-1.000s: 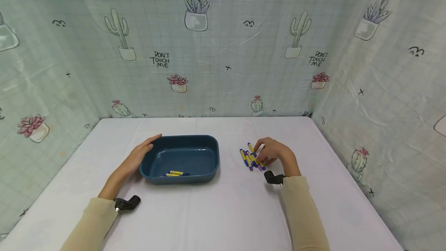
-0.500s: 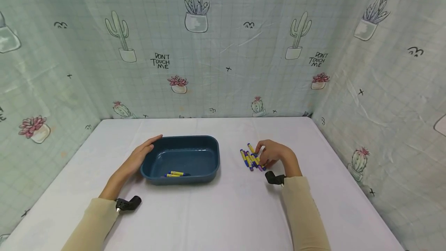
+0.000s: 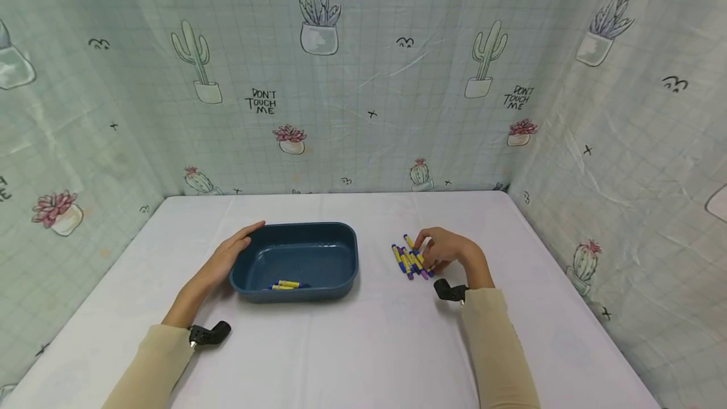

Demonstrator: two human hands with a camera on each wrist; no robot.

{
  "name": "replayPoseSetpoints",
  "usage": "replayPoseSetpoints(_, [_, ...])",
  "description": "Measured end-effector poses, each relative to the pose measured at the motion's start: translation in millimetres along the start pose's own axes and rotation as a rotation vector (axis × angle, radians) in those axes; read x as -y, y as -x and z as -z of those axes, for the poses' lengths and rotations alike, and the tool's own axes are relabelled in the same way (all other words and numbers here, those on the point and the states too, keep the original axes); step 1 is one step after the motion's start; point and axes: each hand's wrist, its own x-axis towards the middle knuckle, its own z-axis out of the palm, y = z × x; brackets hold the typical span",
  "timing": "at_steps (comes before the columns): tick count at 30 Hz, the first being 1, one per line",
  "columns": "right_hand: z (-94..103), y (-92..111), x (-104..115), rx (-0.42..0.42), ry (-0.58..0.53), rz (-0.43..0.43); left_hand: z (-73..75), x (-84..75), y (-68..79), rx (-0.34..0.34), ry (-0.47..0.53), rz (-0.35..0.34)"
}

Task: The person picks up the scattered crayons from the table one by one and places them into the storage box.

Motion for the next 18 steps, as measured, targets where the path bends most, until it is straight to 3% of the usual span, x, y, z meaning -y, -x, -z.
replayPoseSetpoints(18, [2.2,3.0,2.5,-0.019,-0.006,0.052,-1.8,3.1,-1.3,-0.002,-0.008,-0.013])
